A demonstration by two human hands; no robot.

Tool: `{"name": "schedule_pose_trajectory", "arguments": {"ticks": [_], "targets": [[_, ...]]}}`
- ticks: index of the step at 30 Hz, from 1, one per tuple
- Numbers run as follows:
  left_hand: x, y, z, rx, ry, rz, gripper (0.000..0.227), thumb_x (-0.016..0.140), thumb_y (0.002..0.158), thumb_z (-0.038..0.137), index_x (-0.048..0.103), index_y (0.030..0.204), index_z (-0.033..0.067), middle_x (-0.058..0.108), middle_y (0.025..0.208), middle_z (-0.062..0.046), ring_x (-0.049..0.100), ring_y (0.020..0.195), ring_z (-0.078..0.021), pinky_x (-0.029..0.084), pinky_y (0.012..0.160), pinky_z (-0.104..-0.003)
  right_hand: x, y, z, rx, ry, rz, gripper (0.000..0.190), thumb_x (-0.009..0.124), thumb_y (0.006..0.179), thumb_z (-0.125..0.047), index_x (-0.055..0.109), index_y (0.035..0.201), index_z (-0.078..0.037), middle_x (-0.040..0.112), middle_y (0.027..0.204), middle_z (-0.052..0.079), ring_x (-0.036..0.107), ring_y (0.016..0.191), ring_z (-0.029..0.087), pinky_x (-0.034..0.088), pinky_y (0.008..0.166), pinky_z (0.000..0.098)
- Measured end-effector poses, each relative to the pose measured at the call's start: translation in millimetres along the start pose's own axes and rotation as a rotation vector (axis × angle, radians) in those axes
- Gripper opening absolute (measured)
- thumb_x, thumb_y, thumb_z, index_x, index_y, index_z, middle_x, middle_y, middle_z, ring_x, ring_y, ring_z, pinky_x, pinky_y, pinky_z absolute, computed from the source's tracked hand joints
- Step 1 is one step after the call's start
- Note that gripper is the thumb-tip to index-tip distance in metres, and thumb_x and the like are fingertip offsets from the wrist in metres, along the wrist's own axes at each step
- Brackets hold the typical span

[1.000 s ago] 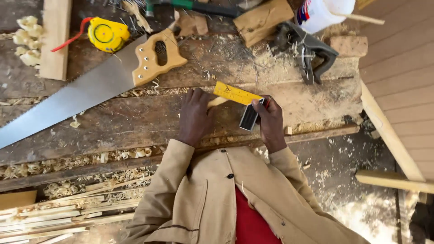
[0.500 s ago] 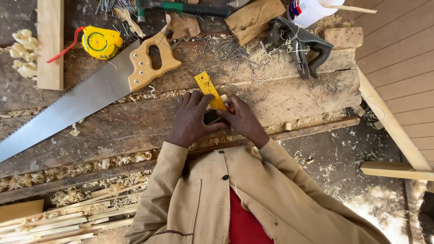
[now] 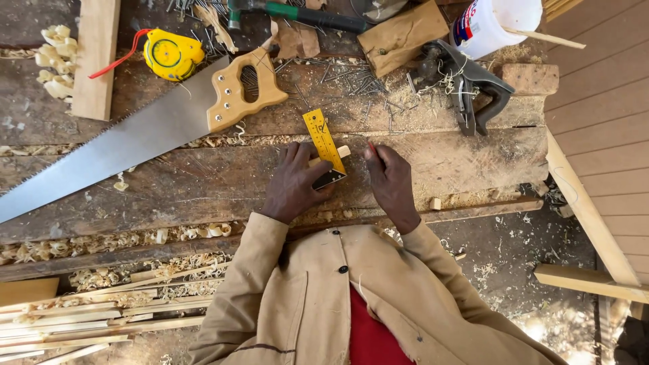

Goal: Measuring, sawing, and hammering wooden components to build and assemble a frame.

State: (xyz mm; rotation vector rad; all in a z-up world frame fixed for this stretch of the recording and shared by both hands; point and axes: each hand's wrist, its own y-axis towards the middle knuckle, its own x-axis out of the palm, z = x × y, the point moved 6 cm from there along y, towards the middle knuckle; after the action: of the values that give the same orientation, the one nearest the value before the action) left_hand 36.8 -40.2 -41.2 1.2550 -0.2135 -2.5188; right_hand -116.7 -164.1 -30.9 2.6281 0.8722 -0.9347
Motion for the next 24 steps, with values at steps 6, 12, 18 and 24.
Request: {"name": "schedule_pose_trajectory", "arguments": {"ticks": [6,12,18,24], "targets": [[-3,-1,-1,0.029,0.010,0.035,0.037,0.088,0.073,0.028,0.073,0.103,0.0132,0.057,0.120,-0.014,0.052,0.116,-0.0327,0.046,0.099,-0.048,4,-2,29,0.023,0.151,0.100,0.024,0.065,0.106,-0.023,0.076,0.096,-0.004,0.065,0.070,0.003,0.042,0.050,0.011,0.032,0.046,0.0274],[-7,1,1,0.025,-0.042,0.028,0.040,0.089,0.071,0.028,0.072,0.103,0.0115,0.057,0.117,-0.014,0.052,0.115,-0.0338,0.046,0.099,-0.049,5,-1,-17,-0.101,0.268,0.046,0.018,0.068,0.102,-0.016,0.075,0.115,-0.005,0.077,0.098,0.010,0.072,0.080,0.011,0.060,0.069,0.0259],[6,-2,-4,0.006,-0.048,-0.006,0.039,0.088,0.068,0.024,0.072,0.102,0.0124,0.058,0.117,-0.013,0.053,0.114,-0.0328,0.046,0.101,-0.048,15,-5,-14,-0.027,0.312,-0.062,0.026,0.066,0.101,-0.019,0.073,0.121,-0.005,0.077,0.111,0.011,0.076,0.096,0.015,0.065,0.081,0.0292],[16,-15,-17,-0.011,0.030,0.006,0.048,0.084,0.074,0.041,0.075,0.112,0.0127,0.058,0.132,-0.028,0.050,0.128,-0.0468,0.040,0.109,-0.057,32,-9,21,-0.004,0.267,-0.137,0.030,0.064,0.101,-0.022,0.077,0.122,-0.005,0.078,0.105,0.012,0.072,0.095,0.016,0.056,0.085,0.0297]]}}
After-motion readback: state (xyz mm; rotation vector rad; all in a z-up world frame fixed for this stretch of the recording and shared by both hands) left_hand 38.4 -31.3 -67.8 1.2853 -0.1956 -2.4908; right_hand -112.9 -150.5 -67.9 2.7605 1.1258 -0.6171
